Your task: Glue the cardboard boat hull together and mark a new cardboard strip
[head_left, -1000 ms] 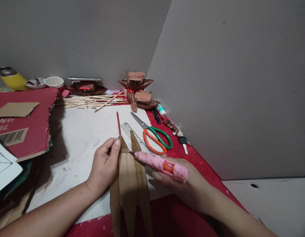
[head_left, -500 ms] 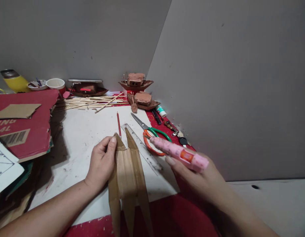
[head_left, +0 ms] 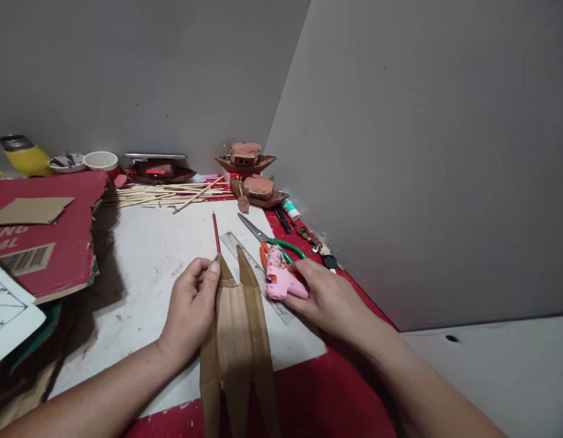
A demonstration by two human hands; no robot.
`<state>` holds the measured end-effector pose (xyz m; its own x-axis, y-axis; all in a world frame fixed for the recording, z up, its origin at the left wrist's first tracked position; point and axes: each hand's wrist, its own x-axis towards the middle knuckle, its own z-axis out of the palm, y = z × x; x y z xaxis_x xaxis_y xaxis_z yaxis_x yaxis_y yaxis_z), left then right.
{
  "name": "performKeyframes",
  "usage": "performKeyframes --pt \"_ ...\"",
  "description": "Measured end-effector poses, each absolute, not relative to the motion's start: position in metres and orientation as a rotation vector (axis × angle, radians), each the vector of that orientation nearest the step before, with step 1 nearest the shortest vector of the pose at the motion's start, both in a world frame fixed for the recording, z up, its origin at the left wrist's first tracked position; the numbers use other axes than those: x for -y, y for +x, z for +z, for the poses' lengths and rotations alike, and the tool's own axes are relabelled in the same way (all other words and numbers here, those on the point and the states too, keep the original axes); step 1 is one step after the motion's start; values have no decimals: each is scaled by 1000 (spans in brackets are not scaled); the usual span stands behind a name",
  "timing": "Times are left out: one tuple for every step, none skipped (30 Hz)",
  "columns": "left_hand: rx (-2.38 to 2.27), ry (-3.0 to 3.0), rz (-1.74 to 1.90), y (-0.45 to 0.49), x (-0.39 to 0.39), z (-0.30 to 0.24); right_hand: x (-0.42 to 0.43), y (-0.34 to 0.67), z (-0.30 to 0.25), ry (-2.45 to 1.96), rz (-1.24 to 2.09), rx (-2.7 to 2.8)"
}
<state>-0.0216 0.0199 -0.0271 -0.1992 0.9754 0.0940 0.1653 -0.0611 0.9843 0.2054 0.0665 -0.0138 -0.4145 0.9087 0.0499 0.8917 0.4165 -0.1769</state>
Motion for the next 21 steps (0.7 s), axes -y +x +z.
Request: performKeyframes --pt "-1432 1278 1348 -21 -19 -27 -67 207 -14 -1608 224 2523" --pt "-1422 1282 1351 -20 -19 -28 -67 208 -14 -1589 259 2514" --pt "-1416 1293 1347 -19 -18 -28 -67 210 -13 -1551 281 2497" --pt "-1416 1311 1337 -18 -17 -29 -66 211 -11 -1495 286 2461" --pt "-1420 1330 1323 -17 -15 -29 -65 211 -10 -1427 282 2405" --pt "-1424 1348 1308 -16 -14 -29 -62 210 -8 -1355 287 2338" --pt "-1428 1364 1288 -15 -12 -29 -58 209 -6 -1285 320 2265" --pt "-1431 1376 1266 -14 -11 -29 -54 206 -4 -1223 381 2193" --pt "-1433 1386 1244 -12 -9 -29 -49 202 -2 -1168 469 2134" --pt "-1434 1397 1223 -11 -7 -28 -45 198 -1 -1123 569 2084" --pt "-1434 1410 1204 -10 -5 -28 -41 193 -1 -1086 648 2058" --pt "-1433 1426 1185 -10 -4 -27 -38 189 -1 -1058 699 2050" --pt "-1431 1444 1169 -9 -2 -26 -36 186 -2 -1038 723 2055" --pt "-1428 1462 1154 -8 -1 -26 -34 183 -4 -1026 723 2070" --pt "-1423 1478 1143 -8 0 -25 -34 181 -7 -1018 710 2085" --pt "-1419 1492 1136 -7 0 -24 -34 180 -9 -1011 696 2098" --pt "-1415 1503 1132 -7 1 -24 -34 180 -11 -1001 685 2108" --pt "-1413 1511 1130 -7 1 -23 -34 180 -13 -991 684 2117" --pt "-1413 1516 1131 -6 1 -23 -34 180 -14 -981 685 2125" --pt "-1416 1523 1134 -6 1 -23 -34 180 -15 -972 686 2138" --pt "-1422 1531 1133 -5 2 -23 -34 180 -15 -964 684 2152"
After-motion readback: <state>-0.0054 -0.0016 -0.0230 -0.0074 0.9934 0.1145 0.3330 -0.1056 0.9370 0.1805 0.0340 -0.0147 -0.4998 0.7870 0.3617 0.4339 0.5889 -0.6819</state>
